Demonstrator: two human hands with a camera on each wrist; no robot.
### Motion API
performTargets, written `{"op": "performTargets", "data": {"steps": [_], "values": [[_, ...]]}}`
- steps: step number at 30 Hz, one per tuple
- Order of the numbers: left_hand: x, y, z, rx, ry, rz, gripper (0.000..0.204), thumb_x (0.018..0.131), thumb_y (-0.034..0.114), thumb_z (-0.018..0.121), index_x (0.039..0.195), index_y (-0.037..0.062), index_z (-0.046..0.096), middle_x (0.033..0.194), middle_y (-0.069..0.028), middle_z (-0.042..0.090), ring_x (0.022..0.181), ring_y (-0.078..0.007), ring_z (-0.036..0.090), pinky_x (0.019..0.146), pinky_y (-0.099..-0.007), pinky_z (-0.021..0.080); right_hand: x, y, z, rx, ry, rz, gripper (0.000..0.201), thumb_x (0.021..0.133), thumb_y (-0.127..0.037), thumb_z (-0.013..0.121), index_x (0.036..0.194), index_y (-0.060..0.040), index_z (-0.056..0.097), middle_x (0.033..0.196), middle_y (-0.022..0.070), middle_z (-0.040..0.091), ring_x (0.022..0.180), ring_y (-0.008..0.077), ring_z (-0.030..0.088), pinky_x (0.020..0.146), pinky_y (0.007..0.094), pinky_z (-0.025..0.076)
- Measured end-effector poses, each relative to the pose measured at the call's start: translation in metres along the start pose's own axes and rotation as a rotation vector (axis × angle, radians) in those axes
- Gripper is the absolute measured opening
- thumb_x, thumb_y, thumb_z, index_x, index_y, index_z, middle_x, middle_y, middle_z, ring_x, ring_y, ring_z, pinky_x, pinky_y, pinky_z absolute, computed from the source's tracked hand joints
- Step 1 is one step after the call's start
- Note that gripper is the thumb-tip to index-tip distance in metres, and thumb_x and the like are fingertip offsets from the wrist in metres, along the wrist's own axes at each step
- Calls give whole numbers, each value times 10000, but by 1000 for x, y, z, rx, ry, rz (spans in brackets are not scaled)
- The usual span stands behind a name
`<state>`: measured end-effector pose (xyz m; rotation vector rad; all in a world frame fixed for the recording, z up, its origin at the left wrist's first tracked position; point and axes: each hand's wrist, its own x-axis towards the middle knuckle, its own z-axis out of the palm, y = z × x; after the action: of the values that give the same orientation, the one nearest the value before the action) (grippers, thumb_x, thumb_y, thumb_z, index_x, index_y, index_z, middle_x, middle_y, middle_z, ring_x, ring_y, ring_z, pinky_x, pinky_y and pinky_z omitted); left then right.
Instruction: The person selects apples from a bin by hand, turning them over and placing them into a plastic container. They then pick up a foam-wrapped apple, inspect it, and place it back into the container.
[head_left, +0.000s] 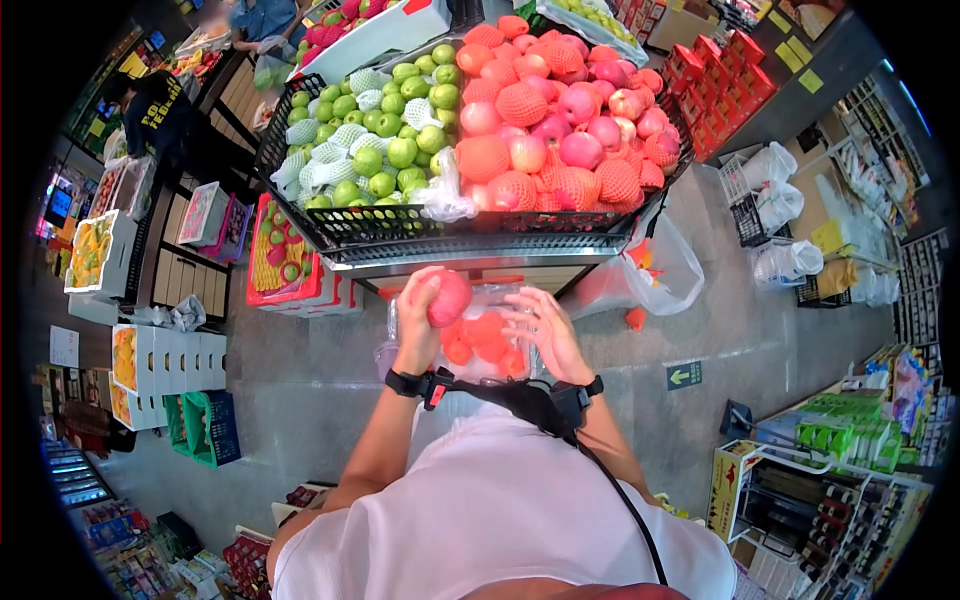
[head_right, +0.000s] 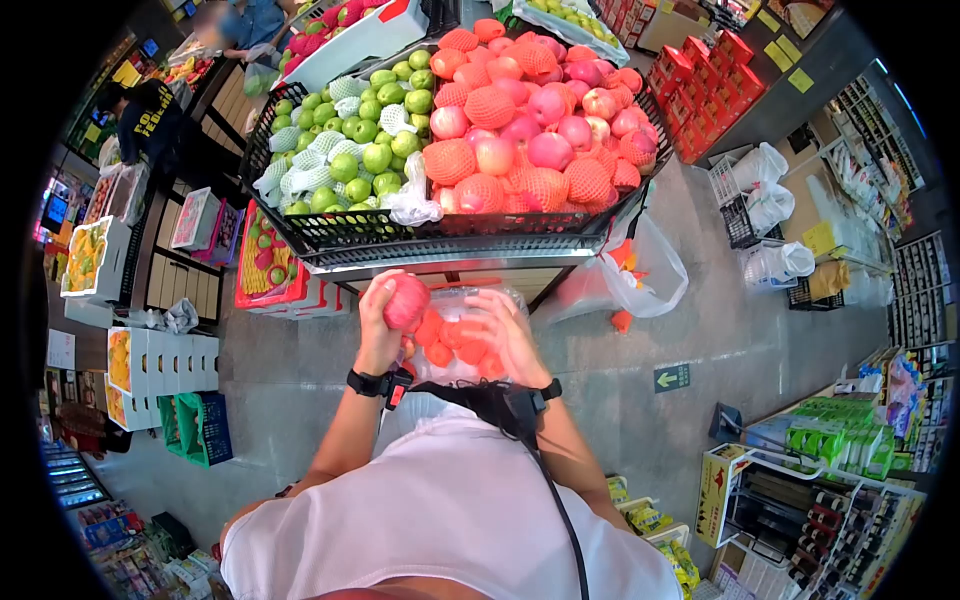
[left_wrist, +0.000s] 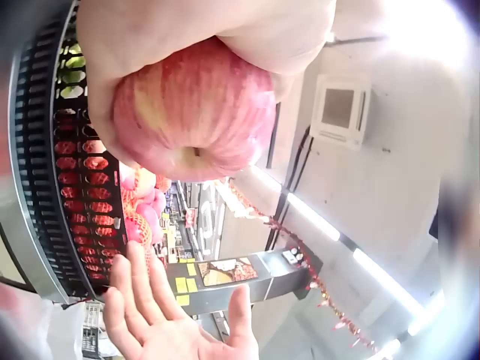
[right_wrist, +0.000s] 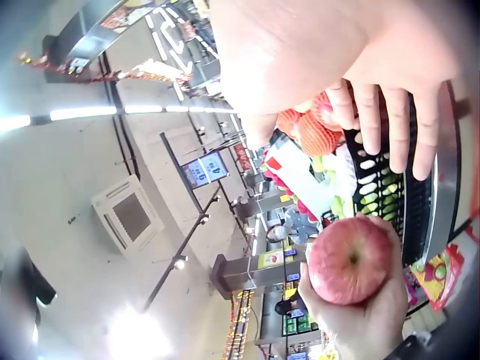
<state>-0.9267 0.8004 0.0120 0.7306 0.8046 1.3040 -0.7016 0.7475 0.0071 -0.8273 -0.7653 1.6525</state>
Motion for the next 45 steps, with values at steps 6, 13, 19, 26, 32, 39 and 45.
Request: {"op": "performTargets", "data": {"steps": [6,13,19,26,32,39,45], "values": [[-13,-5,47,8,-418,79,552,943,333,589,1347,-31,490,1364,-182,548,1268,-246,537,1103,-390,399,3,2,5,475,179,154,613,1014,-537,455,1387,-50,476,1356,166,557,1216,307,576,971,515,508],[-11,-5,30,129,-459,1,524,940,279,570,1329,-64,495,1369,-224,552,1319,-308,509,1155,-427,342,-9,18,-68,782,417,243,671,914,-552,584,1255,23,515,1208,215,601,1109,381,593,880,464,553],[-12,1,9,102,-403,-78,359,945,184,579,1222,-43,578,1182,-186,662,1085,-240,641,977,-368,490,29,-8,-99,925,559,25,575,909,-509,631,1255,-61,528,1234,193,560,1140,370,562,982,533,510],[-17,15,2,138,-311,-40,382,937,196,576,1225,-54,563,1153,-192,657,1024,-231,650,919,-349,508,128,-118,-113,835,432,-209,586,918,-493,597,1333,-93,490,1323,151,537,1228,370,523,1009,592,458],[-35,36,-10,141,-131,-24,380,937,189,591,1224,-57,557,1129,-179,663,979,-218,663,849,-320,528,236,-207,-169,583,449,-330,613,924,-530,491,1387,-129,460,1368,148,543,1255,376,526,1013,616,433],[-57,37,-36,111,40,96,376,939,178,581,1210,-81,557,1112,-207,664,974,-244,673,858,-326,533,350,-226,-276,376,490,-371,565,934,-511,508,1322,-99,502,1353,132,540,1223,350,537,956,577,480],[-77,35,-37,135,170,110,393,928,205,587,1212,-66,563,1119,-195,663,985,-243,668,872,-337,527,373,-229,-261,160,553,-376,647,928,-561,510,1351,-70,496,1427,145,498,1297,336,482,1013,539,445]]}}
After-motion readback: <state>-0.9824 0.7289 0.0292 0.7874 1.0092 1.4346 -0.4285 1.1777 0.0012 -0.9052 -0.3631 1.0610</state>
